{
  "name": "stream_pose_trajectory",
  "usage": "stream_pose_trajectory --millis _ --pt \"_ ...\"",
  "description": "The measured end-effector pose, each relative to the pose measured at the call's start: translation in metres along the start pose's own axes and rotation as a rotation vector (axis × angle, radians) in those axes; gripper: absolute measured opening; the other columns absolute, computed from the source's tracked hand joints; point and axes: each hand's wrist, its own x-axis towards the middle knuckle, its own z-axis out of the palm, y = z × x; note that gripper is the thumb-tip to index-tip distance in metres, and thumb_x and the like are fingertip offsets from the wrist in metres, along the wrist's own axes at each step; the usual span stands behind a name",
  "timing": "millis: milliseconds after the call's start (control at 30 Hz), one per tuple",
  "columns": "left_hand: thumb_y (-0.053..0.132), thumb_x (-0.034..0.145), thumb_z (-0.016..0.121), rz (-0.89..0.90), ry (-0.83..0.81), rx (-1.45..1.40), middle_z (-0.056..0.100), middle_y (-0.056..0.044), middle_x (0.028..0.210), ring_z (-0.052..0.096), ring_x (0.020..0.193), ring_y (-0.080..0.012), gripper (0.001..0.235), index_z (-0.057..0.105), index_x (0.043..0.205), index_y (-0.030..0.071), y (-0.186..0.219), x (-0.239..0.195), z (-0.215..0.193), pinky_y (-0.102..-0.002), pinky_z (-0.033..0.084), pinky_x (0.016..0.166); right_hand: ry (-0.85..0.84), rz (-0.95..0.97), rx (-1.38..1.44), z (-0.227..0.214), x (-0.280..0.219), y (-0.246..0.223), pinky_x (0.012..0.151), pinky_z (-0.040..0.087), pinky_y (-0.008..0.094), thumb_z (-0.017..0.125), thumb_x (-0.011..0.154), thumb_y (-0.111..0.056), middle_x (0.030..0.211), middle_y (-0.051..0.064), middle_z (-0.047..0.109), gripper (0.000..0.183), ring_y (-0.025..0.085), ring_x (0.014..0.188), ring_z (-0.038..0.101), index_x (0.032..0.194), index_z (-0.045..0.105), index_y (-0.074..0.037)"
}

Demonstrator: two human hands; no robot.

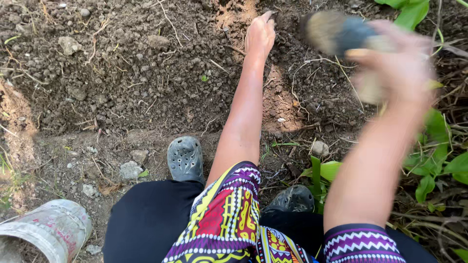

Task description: The person uses a small hand hoe to dig and loosen soil in a garden bed. They repeatedly strike the ground and pull the soil backward to create a furrow, occasionally using their left hand to clear debris.

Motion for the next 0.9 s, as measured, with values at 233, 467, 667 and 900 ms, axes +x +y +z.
stream_pose_trajectory --millis 233,467,667,900 --pt "0.029 0.102 0.054 -0.157 -0.227 0.087 0.068 -0.011 0.130 0.073 0.112 -0.0275 0.050 0.051 0.151 0.023 0.031 -0.002 0.013 -0.044 0.058 0.098 0.072 0.417 0.404 0.027 0.034 0.114 0.044 0.054 0.034 0.071 0.087 0.005 0.095 0.011 0.074 0.065 0.017 0.054 0.062 0.150 0.056 -0.006" --pt "0.029 0.096 0.058 -0.166 -0.266 0.168 0.054 -0.010 0.139 0.062 0.116 -0.0310 0.052 0.049 0.147 0.025 0.055 -0.016 -0.012 -0.047 0.049 0.097 0.129 0.568 0.823 0.050 0.007 0.120 0.044 0.058 0.035 0.066 0.090 -0.002 0.084 0.011 0.067 0.065 0.017 0.052 0.062 0.153 0.051 -0.007" --pt "0.022 0.103 0.053 -0.186 -0.110 0.153 0.069 -0.011 0.125 0.066 0.111 -0.0299 0.030 0.069 0.128 0.020 0.034 -0.015 -0.039 -0.046 0.051 0.095 0.044 0.277 0.378 0.049 0.022 0.100 0.044 0.055 0.031 0.072 0.078 0.013 0.102 0.017 0.075 0.074 0.017 0.055 0.066 0.148 0.060 -0.007" --pt "0.007 0.092 0.054 -0.174 0.165 0.154 0.068 -0.011 0.127 0.069 0.108 -0.0312 0.038 0.067 0.126 0.018 -0.012 0.021 -0.075 -0.044 0.055 0.090 0.004 0.155 0.368 0.006 0.015 -0.050 0.053 0.058 0.031 0.074 0.086 0.009 0.099 0.012 0.071 0.068 0.015 0.064 0.066 0.151 0.065 -0.007"
